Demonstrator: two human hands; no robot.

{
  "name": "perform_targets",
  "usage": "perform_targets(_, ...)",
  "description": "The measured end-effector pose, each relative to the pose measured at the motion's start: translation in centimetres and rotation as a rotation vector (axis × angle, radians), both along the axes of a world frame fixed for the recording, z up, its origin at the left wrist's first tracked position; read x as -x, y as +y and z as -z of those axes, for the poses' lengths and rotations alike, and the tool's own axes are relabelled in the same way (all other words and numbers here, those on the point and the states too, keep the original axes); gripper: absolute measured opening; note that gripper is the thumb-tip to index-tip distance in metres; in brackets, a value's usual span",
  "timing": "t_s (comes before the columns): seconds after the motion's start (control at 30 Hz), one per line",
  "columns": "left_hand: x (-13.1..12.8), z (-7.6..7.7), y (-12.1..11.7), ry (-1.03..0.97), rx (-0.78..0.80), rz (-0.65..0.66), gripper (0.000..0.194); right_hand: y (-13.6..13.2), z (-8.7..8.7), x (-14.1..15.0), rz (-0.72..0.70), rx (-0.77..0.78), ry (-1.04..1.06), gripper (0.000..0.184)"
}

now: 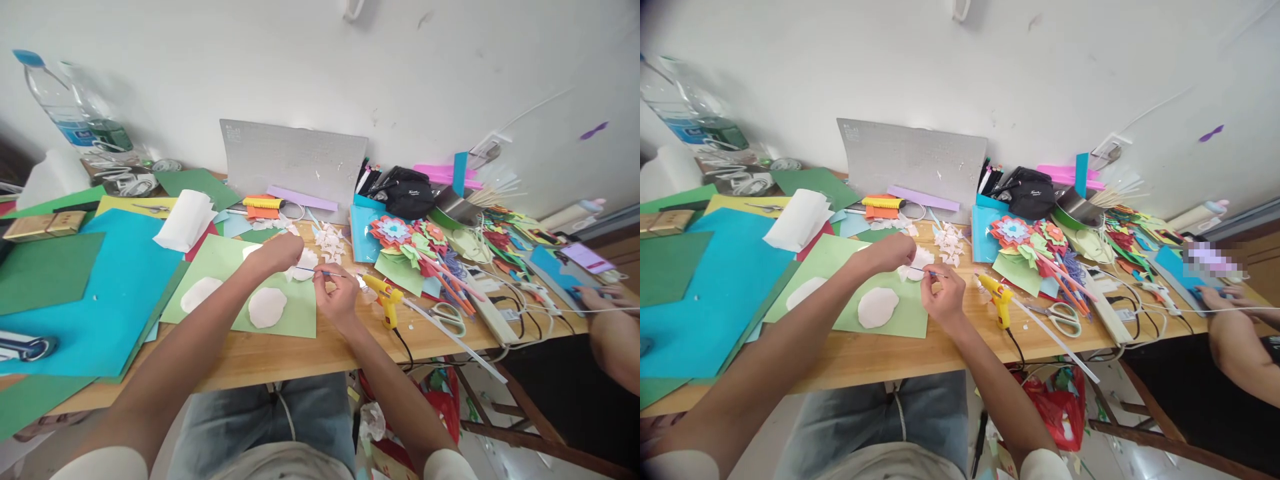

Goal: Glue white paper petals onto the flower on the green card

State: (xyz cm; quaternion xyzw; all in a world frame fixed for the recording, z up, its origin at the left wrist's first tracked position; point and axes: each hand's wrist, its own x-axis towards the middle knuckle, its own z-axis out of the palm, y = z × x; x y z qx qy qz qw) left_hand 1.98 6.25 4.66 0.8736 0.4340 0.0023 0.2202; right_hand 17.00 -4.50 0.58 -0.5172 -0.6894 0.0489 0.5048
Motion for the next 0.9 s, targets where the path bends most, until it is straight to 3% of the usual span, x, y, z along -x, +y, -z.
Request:
perform_targets(0.53,0.02,-0.77,-0.61,0.016,0.002,0.005,0.002,0.19,-0.13,-0.01,-0.008,-0.002,-0.041,0.015)
perform_targets(0.9,-0.08,-0.03,-0.12,0.022,-0.02,0.009,0.008,0.29,-0.36,0.24,-0.025,-0.016,-0.056,0.014)
